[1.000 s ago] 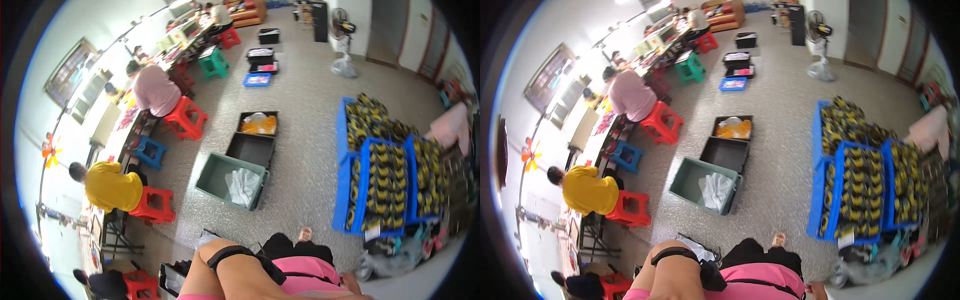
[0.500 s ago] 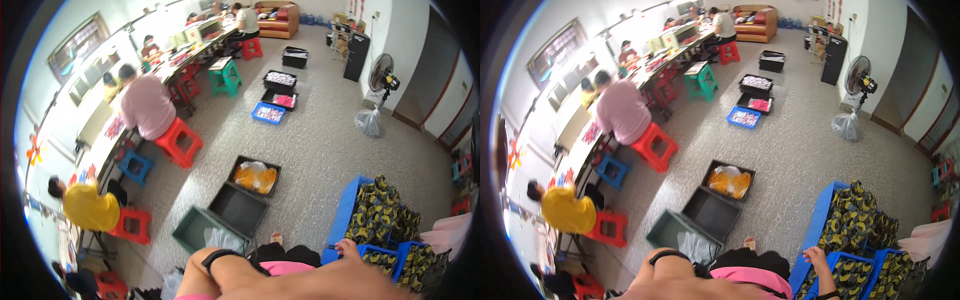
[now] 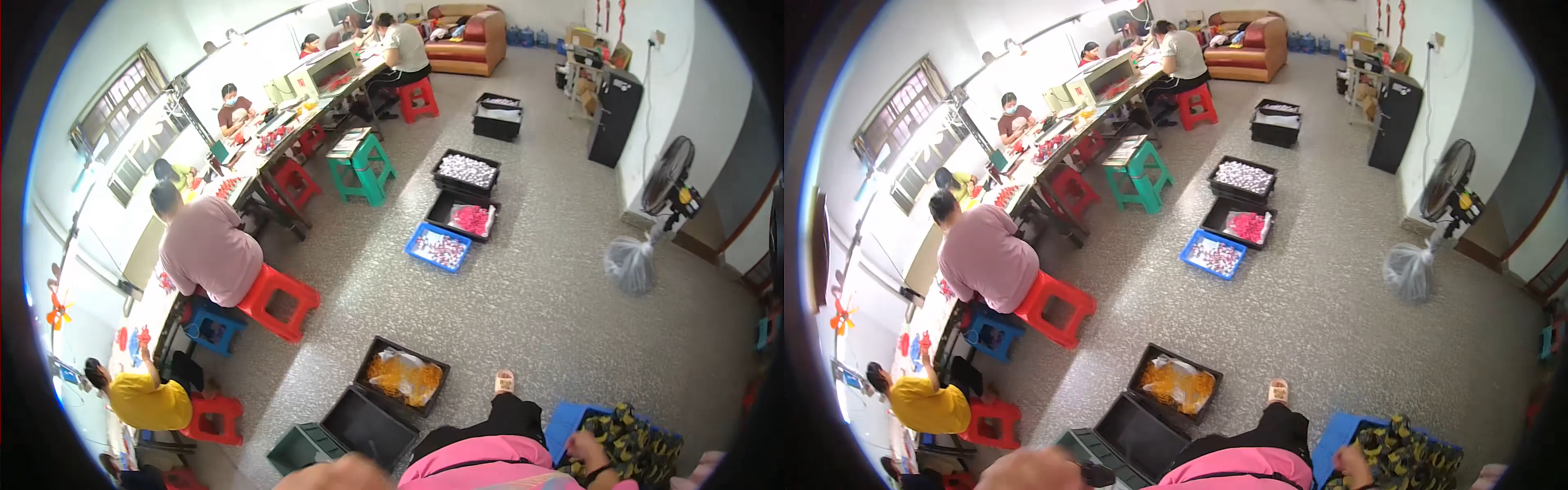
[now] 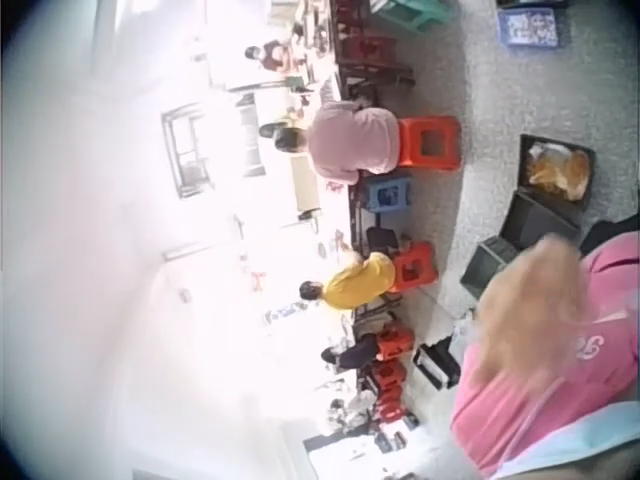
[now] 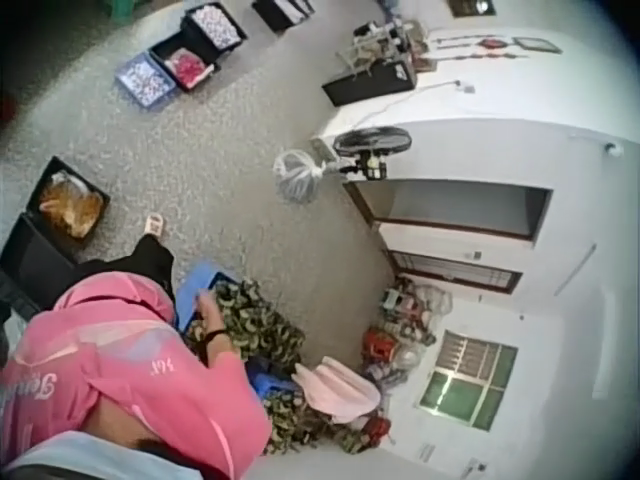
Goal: Assembling small red and gold plastic parts using glue at a workshop table.
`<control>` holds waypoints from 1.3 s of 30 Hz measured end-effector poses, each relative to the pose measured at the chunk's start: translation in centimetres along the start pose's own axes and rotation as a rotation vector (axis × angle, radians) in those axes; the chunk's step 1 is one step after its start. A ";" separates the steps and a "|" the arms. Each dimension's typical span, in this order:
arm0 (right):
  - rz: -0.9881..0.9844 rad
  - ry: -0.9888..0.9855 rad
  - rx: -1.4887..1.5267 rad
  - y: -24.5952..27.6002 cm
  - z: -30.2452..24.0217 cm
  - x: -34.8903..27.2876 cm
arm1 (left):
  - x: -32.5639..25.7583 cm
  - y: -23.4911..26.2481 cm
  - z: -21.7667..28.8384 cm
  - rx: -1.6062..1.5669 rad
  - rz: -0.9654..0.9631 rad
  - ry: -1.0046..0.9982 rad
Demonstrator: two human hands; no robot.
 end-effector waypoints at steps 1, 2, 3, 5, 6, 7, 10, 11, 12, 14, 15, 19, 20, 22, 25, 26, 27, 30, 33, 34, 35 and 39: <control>0.016 0.069 -0.073 -0.7 -9.2 -2.0 | -0.3 1.5 -4.1 0.068 0.027 0.204; 0.006 0.198 0.004 -0.9 -18.0 -1.9 | -0.7 2.6 -8.4 0.146 0.061 0.391; 0.061 0.212 -0.055 -1.3 -25.2 -2.3 | -1.2 3.3 -12.3 0.197 -0.085 0.623; 0.040 0.369 -0.186 -4.1 -39.7 -0.9 | -5.0 6.3 -19.4 0.188 -0.011 1.089; 0.069 0.453 -0.388 -6.0 -47.5 -1.1 | -7.6 8.6 -21.7 0.222 0.099 1.205; 0.029 0.549 -0.306 -6.8 -52.8 0.4 | -11.8 11.2 -24.8 0.236 0.082 1.406; -0.111 0.704 -0.166 -19.7 -69.0 -5.5 | -19.7 18.6 -27.5 0.379 0.304 1.633; -0.167 0.742 -0.107 -23.8 -72.6 -7.0 | -21.8 21.4 -27.8 0.452 0.508 1.650; -0.175 0.762 -0.120 -27.1 -75.4 -7.4 | -22.8 23.6 -29.2 0.457 0.526 1.629; -0.447 0.792 -0.169 -35.5 -78.6 -8.3 | -25.3 28.2 -31.9 0.343 0.674 1.711; -0.472 0.761 -0.263 -38.3 -79.5 -8.4 | -25.5 30.8 -33.7 0.338 0.705 1.698; -0.530 0.482 -0.259 -46.9 -80.1 -4.5 | -28.7 41.3 -38.8 0.582 0.633 1.712; -0.537 0.453 -0.251 -48.5 -80.2 -4.4 | -30.0 42.7 -40.3 0.516 0.562 1.795; -0.478 0.356 -0.191 -50.9 -80.7 -4.5 | -31.2 46.1 -41.9 0.449 0.490 1.892; -0.444 0.289 -0.129 -54.0 -82.9 -0.7 | -30.5 49.5 -48.2 0.433 -0.099 2.015; -0.443 0.286 -0.128 -55.4 -84.6 0.3 | -29.9 50.8 -50.2 0.375 -0.181 2.001; -0.359 0.257 -0.126 -56.2 -86.3 1.5 | -31.4 52.2 -52.3 0.268 -0.227 1.950; -0.242 0.247 -0.033 -60.1 -92.3 5.5 | -34.9 59.5 -56.7 -0.027 0.174 2.051; -0.176 0.332 -0.042 -67.9 -101.9 6.9 | -36.0 69.4 -60.4 0.097 0.040 2.064; -0.228 0.407 -0.128 -71.6 -105.9 8.8 | -37.0 72.8 -61.3 0.214 -0.092 2.044; -0.277 0.472 -0.219 -74.5 -108.7 10.4 | -38.9 75.3 -61.9 0.206 -0.061 2.033; -0.451 0.566 -0.103 -91.9 -123.4 0.9 | -25.6 84.0 -68.2 0.448 -0.323 1.963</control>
Point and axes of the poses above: each hand's wrist, its own x-axis towards the middle knuckle, its own y-axis out of the back of the hand, z = x × y, the point moved 10 cm from there along x, towards the middle knuckle, and after that the axes turned 10 degrees about x, right-handed, at the moved point
